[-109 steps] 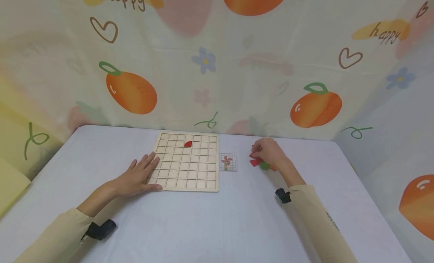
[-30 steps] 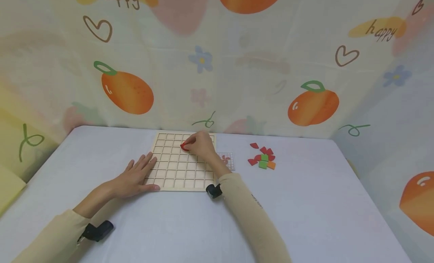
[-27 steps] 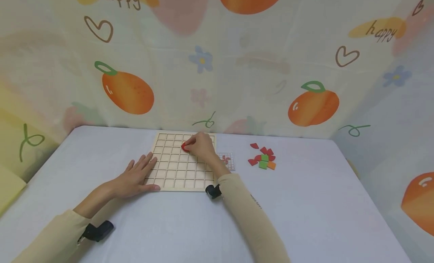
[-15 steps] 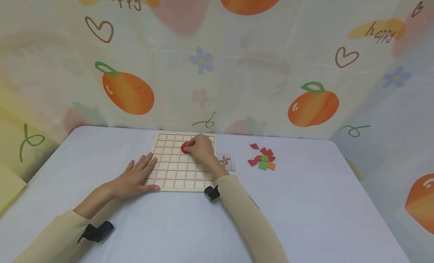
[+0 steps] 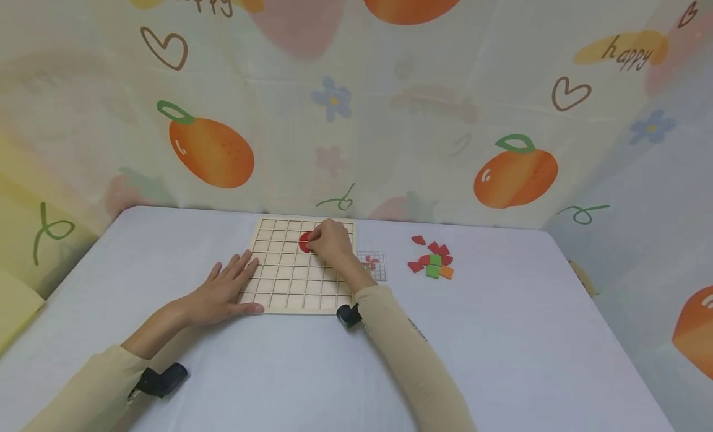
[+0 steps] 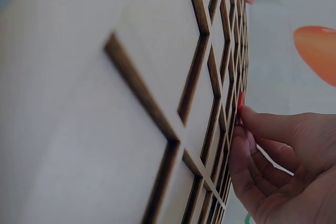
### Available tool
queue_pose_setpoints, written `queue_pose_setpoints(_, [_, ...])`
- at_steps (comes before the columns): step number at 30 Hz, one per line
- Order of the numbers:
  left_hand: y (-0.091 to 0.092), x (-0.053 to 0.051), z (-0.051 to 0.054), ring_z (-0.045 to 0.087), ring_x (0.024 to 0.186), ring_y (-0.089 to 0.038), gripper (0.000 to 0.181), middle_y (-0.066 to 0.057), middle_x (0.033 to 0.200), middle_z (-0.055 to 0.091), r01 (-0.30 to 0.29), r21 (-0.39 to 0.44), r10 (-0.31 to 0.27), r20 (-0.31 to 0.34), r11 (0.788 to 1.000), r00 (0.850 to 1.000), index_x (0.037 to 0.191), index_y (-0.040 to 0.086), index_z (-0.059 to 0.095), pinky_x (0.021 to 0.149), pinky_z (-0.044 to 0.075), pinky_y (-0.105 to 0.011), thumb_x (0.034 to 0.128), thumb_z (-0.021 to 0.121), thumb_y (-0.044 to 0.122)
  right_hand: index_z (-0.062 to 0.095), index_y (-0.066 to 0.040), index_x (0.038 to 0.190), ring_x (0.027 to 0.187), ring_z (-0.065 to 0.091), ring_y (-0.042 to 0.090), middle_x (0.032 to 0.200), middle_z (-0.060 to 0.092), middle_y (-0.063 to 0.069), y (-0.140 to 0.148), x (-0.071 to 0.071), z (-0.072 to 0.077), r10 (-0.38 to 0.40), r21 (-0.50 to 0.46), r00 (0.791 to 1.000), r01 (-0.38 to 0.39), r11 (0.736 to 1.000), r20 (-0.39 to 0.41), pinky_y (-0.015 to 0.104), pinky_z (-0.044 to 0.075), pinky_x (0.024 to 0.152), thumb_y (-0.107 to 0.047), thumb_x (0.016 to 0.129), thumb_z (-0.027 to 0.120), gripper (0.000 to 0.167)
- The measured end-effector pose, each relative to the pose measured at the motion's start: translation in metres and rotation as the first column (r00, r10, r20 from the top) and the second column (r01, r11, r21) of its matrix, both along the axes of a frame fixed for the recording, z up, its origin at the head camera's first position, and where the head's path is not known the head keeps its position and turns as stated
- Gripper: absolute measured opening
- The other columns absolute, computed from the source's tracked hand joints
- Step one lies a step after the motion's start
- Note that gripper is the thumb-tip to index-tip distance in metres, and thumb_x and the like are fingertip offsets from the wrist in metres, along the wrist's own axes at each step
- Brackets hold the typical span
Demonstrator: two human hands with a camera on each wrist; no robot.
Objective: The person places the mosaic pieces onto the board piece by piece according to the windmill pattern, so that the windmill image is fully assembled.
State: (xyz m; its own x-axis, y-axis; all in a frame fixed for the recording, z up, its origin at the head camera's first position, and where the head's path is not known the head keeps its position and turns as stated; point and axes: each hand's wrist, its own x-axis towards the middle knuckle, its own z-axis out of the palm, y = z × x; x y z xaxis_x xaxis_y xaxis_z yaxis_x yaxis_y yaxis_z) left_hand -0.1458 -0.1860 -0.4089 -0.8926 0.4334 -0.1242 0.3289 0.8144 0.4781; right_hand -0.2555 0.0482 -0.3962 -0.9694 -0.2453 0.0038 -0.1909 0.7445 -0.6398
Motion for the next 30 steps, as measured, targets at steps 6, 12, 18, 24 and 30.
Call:
queue_pose_setpoints(6, [0.001, 0.0, 0.0, 0.001, 0.145, -0.049, 0.101, -0.029, 0.16, 0.003, 0.005, 0.002, -0.005, -0.007, 1.0, 1.0, 0.152, -0.009, 0.016, 0.112, -0.002, -0.066, 0.0885, 0.066, 0.052, 0.078, -0.005, 0.091, 0.097, 0.066, 0.023, 0.094, 0.075, 0.006, 0.001, 0.0, 0.0, -0.005, -0.006, 1.0, 0.005, 1.0, 0.011, 0.035, 0.052, 0.086, -0.013, 0.086, 0.076, 0.009])
queue_pose_setpoints(12, [0.001, 0.0, -0.001, 0.0, 0.146, -0.049, 0.101, -0.029, 0.16, 0.002, -0.001, 0.012, 0.001, -0.002, 1.0, 1.0, 0.152, -0.009, 0.015, 0.112, -0.003, -0.065, 0.0886, 0.066, 0.052, 0.078, -0.006, 0.092, 0.099, 0.066, 0.023, 0.096, 0.074, 0.006, 0.002, 0.0, 0.001, 0.001, -0.008, 1.0, -0.001, 1.0, 0.016, 0.035, 0.052, 0.087, -0.013, 0.086, 0.075, 0.01])
queue_pose_setpoints(18, [0.001, 0.0, 0.0, -0.001, 0.146, -0.049, 0.101, -0.029, 0.16, 0.001, -0.007, 0.004, 0.007, 0.007, 1.0, 1.0, 0.152, -0.009, 0.015, 0.113, -0.003, -0.065, 0.0886, 0.066, 0.052, 0.077, -0.006, 0.096, 0.092, 0.066, 0.02, 0.096, 0.074, 0.005, 0.008, 0.0, 0.006, 0.071, 0.014, 0.997, -0.072, 0.997, 0.02, 0.032, 0.052, 0.083, -0.013, 0.089, 0.072, 0.011])
queue_pose_setpoints(24, [0.001, 0.001, 0.001, 0.0, 0.146, -0.049, 0.101, -0.029, 0.16, 0.002, -0.005, 0.001, 0.005, 0.006, 1.0, 1.0, 0.152, -0.009, 0.015, 0.112, -0.003, -0.066, 0.0889, 0.066, 0.051, 0.076, -0.005, 0.103, 0.096, 0.064, 0.021, 0.1, 0.072, 0.007, 0.025, 0.002, 0.022, 0.117, 0.02, 0.993, -0.117, 0.993, -0.01, 0.033, 0.051, 0.081, -0.014, 0.091, 0.07, 0.016])
queue_pose_setpoints(30, [0.001, 0.0, -0.001, 0.0, 0.145, -0.05, 0.101, -0.029, 0.16, 0.002, 0.0, 0.003, 0.0, -0.001, 1.0, 1.0, 0.152, -0.009, 0.015, 0.112, -0.003, -0.066, 0.0888, 0.066, 0.051, 0.074, -0.004, 0.108, 0.092, 0.065, 0.022, 0.104, 0.071, 0.008, 0.047, 0.004, 0.035, 0.114, 0.026, 0.993, -0.114, 0.993, -0.008, 0.032, 0.052, 0.077, -0.015, 0.093, 0.067, 0.019])
